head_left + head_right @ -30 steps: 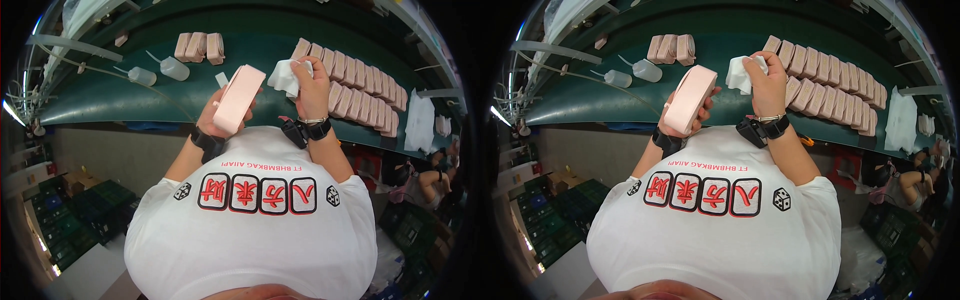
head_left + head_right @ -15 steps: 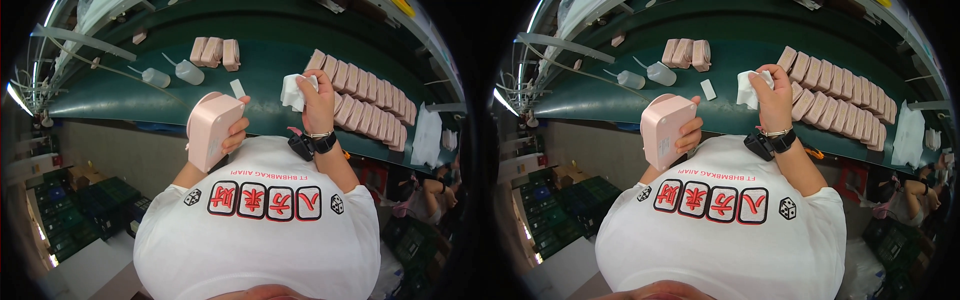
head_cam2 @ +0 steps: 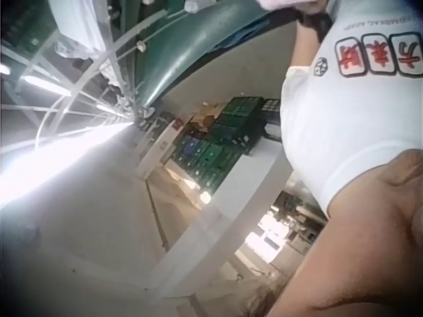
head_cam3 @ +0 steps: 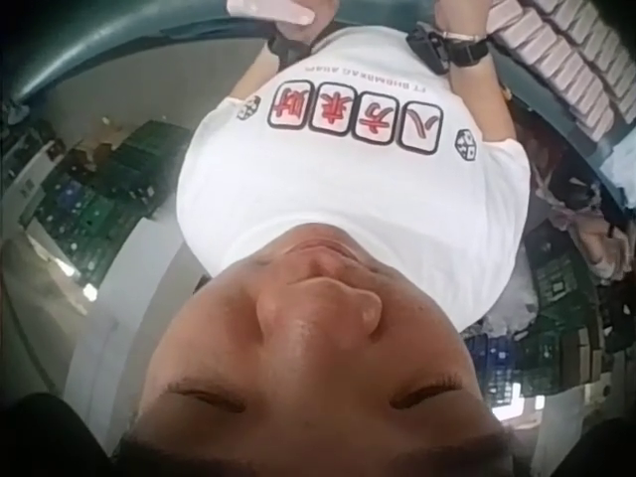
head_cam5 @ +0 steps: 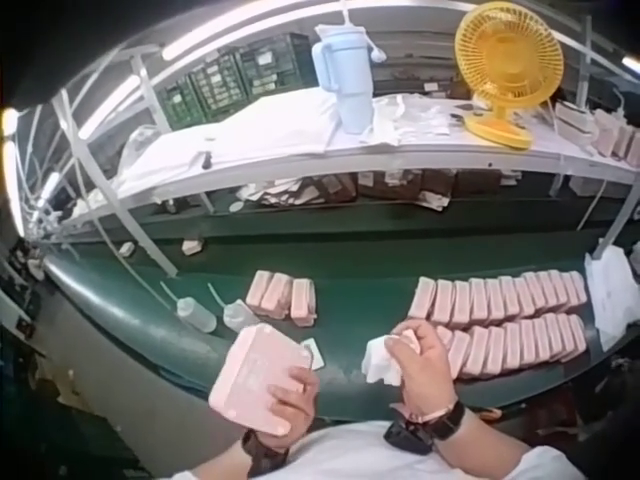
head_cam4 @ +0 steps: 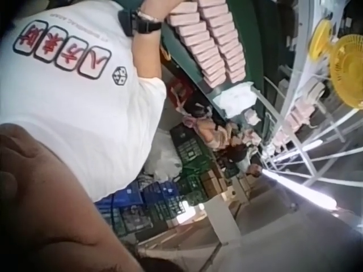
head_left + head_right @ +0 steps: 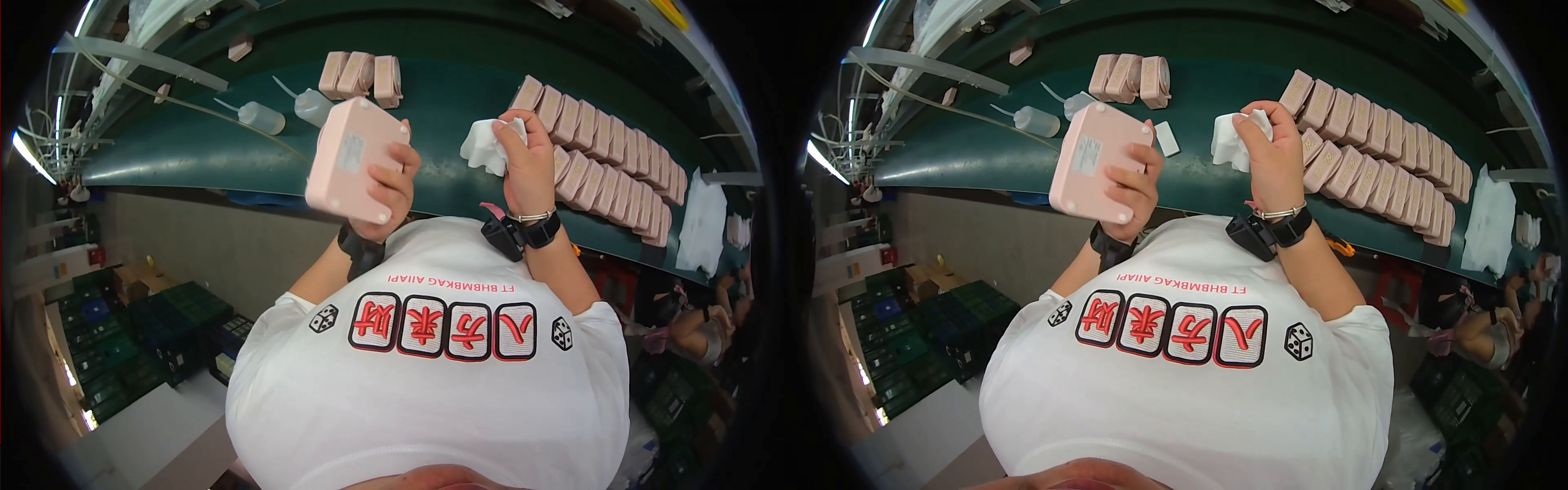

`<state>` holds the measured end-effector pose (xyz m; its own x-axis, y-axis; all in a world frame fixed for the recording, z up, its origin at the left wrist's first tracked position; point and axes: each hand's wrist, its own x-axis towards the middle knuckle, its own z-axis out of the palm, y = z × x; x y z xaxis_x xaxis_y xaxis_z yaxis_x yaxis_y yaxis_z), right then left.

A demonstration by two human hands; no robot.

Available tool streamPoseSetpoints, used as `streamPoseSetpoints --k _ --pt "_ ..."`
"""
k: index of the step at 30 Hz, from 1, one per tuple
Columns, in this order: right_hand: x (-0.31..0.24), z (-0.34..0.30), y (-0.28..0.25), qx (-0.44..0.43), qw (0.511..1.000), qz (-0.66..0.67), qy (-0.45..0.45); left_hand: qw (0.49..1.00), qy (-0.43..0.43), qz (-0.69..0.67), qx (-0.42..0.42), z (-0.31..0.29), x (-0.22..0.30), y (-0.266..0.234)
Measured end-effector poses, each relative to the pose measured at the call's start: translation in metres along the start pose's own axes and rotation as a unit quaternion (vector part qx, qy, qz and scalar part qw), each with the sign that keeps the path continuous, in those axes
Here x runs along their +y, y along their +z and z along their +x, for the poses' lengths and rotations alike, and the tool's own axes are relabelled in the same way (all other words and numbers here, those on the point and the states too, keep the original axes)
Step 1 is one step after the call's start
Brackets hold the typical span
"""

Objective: Cleaning and inspecting pink plastic electronic components using a cloth and cleaning solution at an assembly line.

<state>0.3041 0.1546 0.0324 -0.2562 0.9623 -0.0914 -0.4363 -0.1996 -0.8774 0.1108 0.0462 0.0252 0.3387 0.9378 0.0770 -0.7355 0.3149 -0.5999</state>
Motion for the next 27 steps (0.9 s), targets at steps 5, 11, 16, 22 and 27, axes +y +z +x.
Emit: streamPoseSetpoints --k 5,11,16,22,27 --pt "-0.001 -0.007 -0.005 0.024 1.0 0.009 0.009 0.982 0.034 -0.183 -0.006 0.008 0.011 0.002" --pt "-0.005 -0.01 -0.022 0.032 0.999 -0.008 0.027 0.97 0.194 0.087 0.12 0.025 0.038 -0.006" --pt "-0.016 -0.018 -0.033 -0.053 0.93 -0.326 -0.164 0.885 0.169 0.369 0.231 0.051 0.042 -0.023" --pt "-0.035 -0.037 -0.05 -0.075 0.74 -0.637 -0.201 0.853 -0.01 0.447 0.268 0.11 -0.004 -0.05" --pt "-0.068 -0.052 -0.134 -0.049 0.659 -0.707 -0.251 0.82 -0.136 0.49 0.262 0.168 -0.06 -0.089"
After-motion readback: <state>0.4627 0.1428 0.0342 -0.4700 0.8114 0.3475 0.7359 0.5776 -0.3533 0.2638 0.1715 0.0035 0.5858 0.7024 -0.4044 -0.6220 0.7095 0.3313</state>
